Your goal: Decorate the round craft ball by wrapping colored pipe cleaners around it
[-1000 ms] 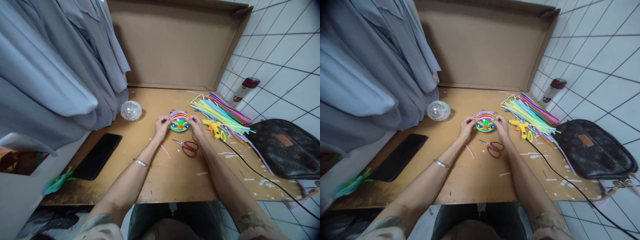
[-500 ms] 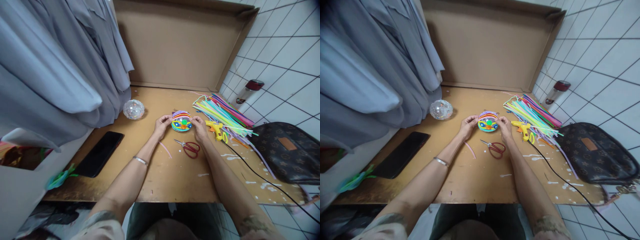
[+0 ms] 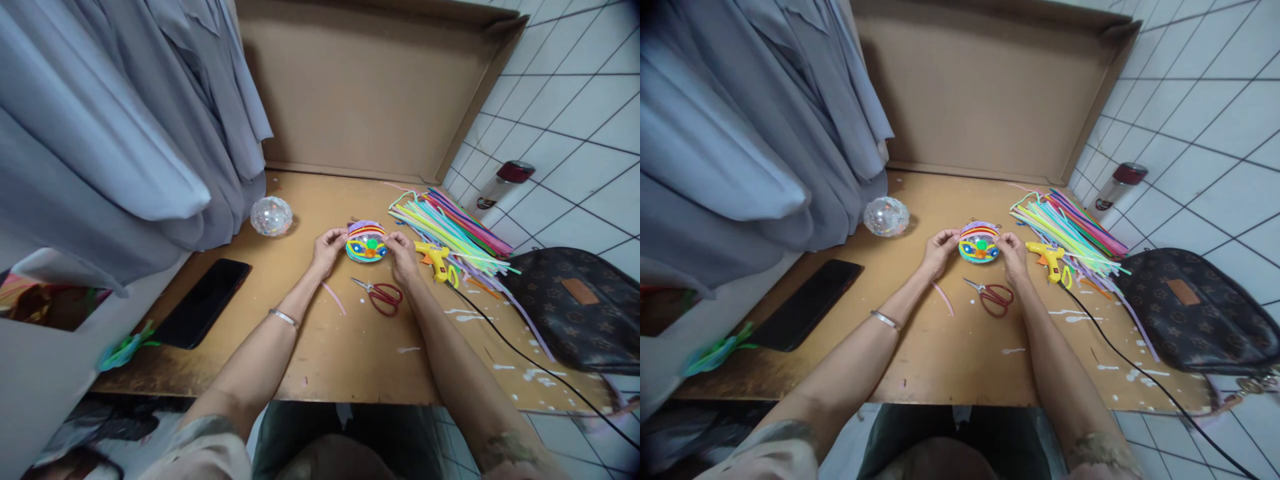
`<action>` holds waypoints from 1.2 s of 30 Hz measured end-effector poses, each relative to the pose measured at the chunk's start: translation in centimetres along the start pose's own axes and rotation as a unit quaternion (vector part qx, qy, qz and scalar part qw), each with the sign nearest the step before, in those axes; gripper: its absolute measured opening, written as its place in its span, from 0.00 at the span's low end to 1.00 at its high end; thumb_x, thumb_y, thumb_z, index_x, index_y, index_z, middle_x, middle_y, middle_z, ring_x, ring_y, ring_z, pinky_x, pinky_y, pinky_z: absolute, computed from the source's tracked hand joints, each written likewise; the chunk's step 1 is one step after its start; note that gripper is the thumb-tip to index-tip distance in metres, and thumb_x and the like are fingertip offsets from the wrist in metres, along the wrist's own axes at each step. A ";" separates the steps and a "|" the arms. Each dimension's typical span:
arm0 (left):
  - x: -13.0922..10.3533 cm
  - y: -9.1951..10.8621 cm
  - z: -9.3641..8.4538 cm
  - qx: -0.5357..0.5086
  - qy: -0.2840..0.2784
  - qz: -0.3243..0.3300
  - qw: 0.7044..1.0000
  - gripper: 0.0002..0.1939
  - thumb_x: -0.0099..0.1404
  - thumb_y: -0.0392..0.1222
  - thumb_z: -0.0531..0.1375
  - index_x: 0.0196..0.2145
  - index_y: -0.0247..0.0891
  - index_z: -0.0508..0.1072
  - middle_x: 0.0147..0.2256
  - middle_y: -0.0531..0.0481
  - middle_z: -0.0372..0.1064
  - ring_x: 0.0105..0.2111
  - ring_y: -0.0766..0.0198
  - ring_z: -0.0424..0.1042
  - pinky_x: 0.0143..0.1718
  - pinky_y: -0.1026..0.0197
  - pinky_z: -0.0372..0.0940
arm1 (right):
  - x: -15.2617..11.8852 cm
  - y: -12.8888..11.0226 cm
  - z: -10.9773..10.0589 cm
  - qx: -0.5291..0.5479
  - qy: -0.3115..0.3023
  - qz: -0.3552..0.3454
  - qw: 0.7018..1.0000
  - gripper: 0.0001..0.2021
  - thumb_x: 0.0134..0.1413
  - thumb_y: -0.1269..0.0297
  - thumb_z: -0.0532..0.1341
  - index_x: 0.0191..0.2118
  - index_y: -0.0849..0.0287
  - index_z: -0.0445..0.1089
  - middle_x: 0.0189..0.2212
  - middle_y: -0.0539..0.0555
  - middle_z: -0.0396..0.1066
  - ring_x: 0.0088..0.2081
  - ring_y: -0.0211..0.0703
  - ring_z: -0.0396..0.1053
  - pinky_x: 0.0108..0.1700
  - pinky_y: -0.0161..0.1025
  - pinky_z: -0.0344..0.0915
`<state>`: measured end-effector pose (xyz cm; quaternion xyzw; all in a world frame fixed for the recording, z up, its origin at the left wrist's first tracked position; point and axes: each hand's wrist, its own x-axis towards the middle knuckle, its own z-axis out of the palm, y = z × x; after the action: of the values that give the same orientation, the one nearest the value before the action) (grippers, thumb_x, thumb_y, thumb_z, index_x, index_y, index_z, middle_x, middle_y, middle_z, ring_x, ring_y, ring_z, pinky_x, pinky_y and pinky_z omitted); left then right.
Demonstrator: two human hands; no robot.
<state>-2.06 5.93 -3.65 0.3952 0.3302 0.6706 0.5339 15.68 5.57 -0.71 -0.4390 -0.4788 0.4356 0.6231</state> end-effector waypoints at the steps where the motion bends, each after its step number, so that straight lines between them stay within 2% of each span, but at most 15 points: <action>1: -0.1 0.0 0.2 0.005 0.006 0.008 1.000 0.24 0.42 0.56 0.75 0.30 0.36 0.77 0.30 0.51 0.75 0.29 0.68 0.70 0.36 0.64 0.66 | 0.0 0.1 0.0 -0.003 0.000 -0.002 1.000 0.17 0.34 0.54 0.69 0.20 0.55 0.60 0.19 0.43 0.56 0.25 0.35 0.52 0.31 0.36 0.52; 8: -0.4 0.0 0.8 0.016 0.035 0.046 0.998 0.23 0.44 0.55 0.75 0.29 0.37 0.74 0.30 0.51 0.73 0.31 0.67 0.69 0.37 0.64 0.65 | 0.0 0.2 0.0 -0.005 0.000 -0.010 1.000 0.18 0.35 0.53 0.69 0.21 0.55 0.60 0.20 0.43 0.56 0.25 0.35 0.52 0.31 0.36 0.53; 14: -0.4 0.0 0.7 0.021 0.030 0.045 0.998 0.20 0.47 0.52 0.74 0.30 0.37 0.74 0.31 0.51 0.73 0.33 0.66 0.70 0.39 0.63 0.65 | 0.0 0.3 0.0 -0.026 -0.003 -0.017 1.000 0.18 0.36 0.51 0.68 0.21 0.54 0.59 0.20 0.43 0.55 0.25 0.35 0.53 0.31 0.37 0.54; 19: -0.5 0.0 0.7 0.019 0.024 0.046 0.999 0.19 0.48 0.51 0.73 0.31 0.37 0.74 0.32 0.50 0.74 0.33 0.65 0.70 0.38 0.63 0.65 | 0.0 0.2 0.0 -0.016 0.004 -0.014 1.000 0.18 0.35 0.53 0.69 0.20 0.55 0.59 0.20 0.44 0.56 0.25 0.34 0.53 0.31 0.36 0.53; 26: -0.4 0.1 0.5 0.004 0.012 0.026 1.000 0.20 0.49 0.55 0.72 0.32 0.38 0.75 0.33 0.51 0.73 0.31 0.66 0.69 0.34 0.64 0.64 | -0.1 0.1 0.0 -0.017 0.012 -0.014 1.000 0.18 0.35 0.52 0.69 0.21 0.55 0.60 0.20 0.44 0.56 0.25 0.35 0.53 0.30 0.36 0.52; 36: -0.4 0.7 0.7 -0.004 0.017 -0.010 1.000 0.21 0.58 0.62 0.64 0.31 0.38 0.73 0.33 0.48 0.75 0.36 0.62 0.74 0.39 0.61 0.66 | 0.0 0.1 -0.1 -0.032 0.002 -0.018 0.999 0.17 0.36 0.51 0.69 0.23 0.54 0.61 0.21 0.44 0.57 0.25 0.35 0.54 0.30 0.37 0.54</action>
<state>-1.73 5.45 -2.83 0.3783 0.3404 0.6730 0.5367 15.78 5.61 -0.79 -0.4508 -0.4987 0.4081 0.6177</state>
